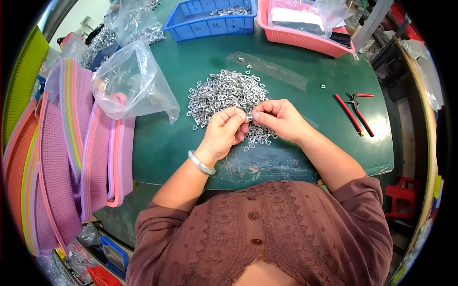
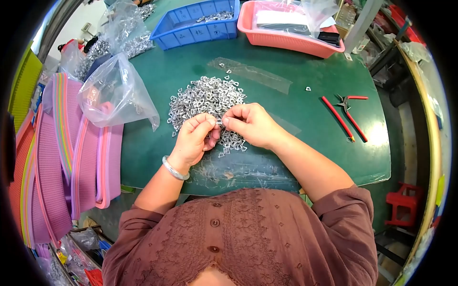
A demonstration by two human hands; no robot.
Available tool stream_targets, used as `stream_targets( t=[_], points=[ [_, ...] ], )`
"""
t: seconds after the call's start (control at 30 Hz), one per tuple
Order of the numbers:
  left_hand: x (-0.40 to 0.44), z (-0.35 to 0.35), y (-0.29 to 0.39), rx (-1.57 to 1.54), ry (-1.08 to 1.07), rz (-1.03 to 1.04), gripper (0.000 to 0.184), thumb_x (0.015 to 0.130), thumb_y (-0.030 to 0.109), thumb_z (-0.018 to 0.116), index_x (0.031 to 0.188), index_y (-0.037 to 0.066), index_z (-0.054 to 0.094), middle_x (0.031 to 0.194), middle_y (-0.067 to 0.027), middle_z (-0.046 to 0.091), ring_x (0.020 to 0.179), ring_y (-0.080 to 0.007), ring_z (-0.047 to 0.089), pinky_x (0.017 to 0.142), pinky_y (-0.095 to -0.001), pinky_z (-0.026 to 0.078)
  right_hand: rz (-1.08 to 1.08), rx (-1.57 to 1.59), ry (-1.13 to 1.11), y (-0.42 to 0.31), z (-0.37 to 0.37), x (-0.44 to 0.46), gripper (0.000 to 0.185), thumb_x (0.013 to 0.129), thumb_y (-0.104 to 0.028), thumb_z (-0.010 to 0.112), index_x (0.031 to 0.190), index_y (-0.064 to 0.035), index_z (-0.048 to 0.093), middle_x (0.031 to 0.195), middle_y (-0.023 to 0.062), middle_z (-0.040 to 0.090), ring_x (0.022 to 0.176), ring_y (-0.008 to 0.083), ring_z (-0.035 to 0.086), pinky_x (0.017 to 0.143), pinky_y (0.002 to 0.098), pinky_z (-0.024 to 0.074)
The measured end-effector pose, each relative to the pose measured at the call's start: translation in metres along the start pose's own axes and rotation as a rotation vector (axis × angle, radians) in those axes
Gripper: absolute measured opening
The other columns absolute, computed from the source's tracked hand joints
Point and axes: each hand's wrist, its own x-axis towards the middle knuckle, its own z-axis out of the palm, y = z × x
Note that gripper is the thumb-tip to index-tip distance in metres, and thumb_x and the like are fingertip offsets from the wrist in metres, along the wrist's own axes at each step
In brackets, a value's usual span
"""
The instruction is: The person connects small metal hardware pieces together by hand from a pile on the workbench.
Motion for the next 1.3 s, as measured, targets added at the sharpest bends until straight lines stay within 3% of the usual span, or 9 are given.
stream_targets(
  t=[0.1, 0.5, 0.9, 1.0, 1.13, 1.2, 1.3],
  points=[
    [0.000, 0.000, 0.001, 0.004, -0.002, -0.003, 0.012, 0.085, 0.013, 0.047, 0.077, 0.008, 0.054, 0.062, 0.0001, 0.053, 0.047, -0.0056, 0.045, 0.039, -0.0156, 0.031, 0.052, -0.022, -0.029, -0.001, -0.002, -0.001, 0.013, 0.082, -0.012, 0.056, 0.085, 0.0009, 0.059, 0.076, -0.0013, 0.057, 0.071, 0.0047, 0.049, 0.066, 0.0205, 0.0413],
    [0.001, -0.002, 0.001, -0.033, -0.009, 0.033, 0.012, 0.086, 0.012, 0.047, 0.079, 0.006, 0.056, 0.065, -0.0013, 0.055, 0.048, -0.0065, 0.047, 0.040, -0.0160, 0.033, -0.074, -0.050, 0.056, -0.006, 0.002, -0.002, 0.008, 0.079, -0.005, 0.058, 0.085, 0.0003, 0.060, 0.077, -0.0016, 0.056, 0.070, 0.0042, 0.049, 0.063, 0.0195, 0.0410],
    [0.002, -0.004, 0.001, -0.019, -0.019, 0.050, 0.010, 0.085, 0.011, 0.047, 0.080, 0.007, 0.054, 0.068, -0.0028, 0.056, 0.052, -0.0075, 0.048, 0.043, -0.0175, 0.036, -0.105, -0.114, 0.092, -0.011, 0.004, -0.002, 0.010, 0.079, -0.007, 0.057, 0.085, 0.0003, 0.061, 0.075, 0.0009, 0.058, 0.068, 0.0045, 0.050, 0.061, 0.0209, 0.0425],
    [0.003, -0.008, 0.006, -0.098, -0.013, 0.065, 0.009, 0.085, 0.010, 0.045, 0.080, 0.006, 0.052, 0.078, -0.0071, 0.058, 0.062, -0.0115, 0.053, 0.050, -0.0208, 0.041, -0.102, -0.248, 0.132, -0.009, -0.001, 0.000, 0.009, 0.078, -0.006, 0.058, 0.084, -0.0014, 0.061, 0.074, 0.0031, 0.058, 0.068, 0.0088, 0.052, 0.062, 0.0234, 0.0434],
    [0.003, -0.011, 0.008, -0.227, -0.034, 0.097, 0.009, 0.082, 0.007, 0.042, 0.081, 0.005, 0.051, 0.087, -0.0119, 0.058, 0.073, -0.0164, 0.056, 0.059, -0.0233, 0.045, -0.409, -0.634, 0.144, 0.002, -0.005, 0.003, 0.008, 0.072, -0.006, 0.060, 0.079, -0.0048, 0.061, 0.074, 0.0060, 0.056, 0.072, 0.0206, 0.053, 0.065, 0.0306, 0.0441],
    [0.004, -0.011, 0.008, -0.254, -0.016, 0.105, 0.010, 0.082, 0.006, 0.042, 0.083, 0.004, 0.051, 0.086, -0.0114, 0.058, 0.073, -0.0163, 0.056, 0.058, -0.0234, 0.045, -0.474, -0.812, 0.158, 0.004, -0.005, 0.004, 0.009, 0.069, -0.007, 0.062, 0.077, -0.0065, 0.061, 0.074, 0.0068, 0.054, 0.076, 0.0256, 0.052, 0.067, 0.0340, 0.0436],
    [0.006, -0.014, 0.007, -0.262, -0.025, 0.107, 0.011, 0.081, 0.006, 0.042, 0.085, 0.003, 0.052, 0.085, -0.0105, 0.057, 0.072, -0.0158, 0.055, 0.058, -0.0229, 0.045, -0.485, -0.880, 0.174, 0.002, -0.001, 0.004, 0.009, 0.067, -0.009, 0.063, 0.076, -0.0075, 0.061, 0.075, 0.0053, 0.053, 0.077, 0.0253, 0.050, 0.068, 0.0348, 0.0427]
  ],
)
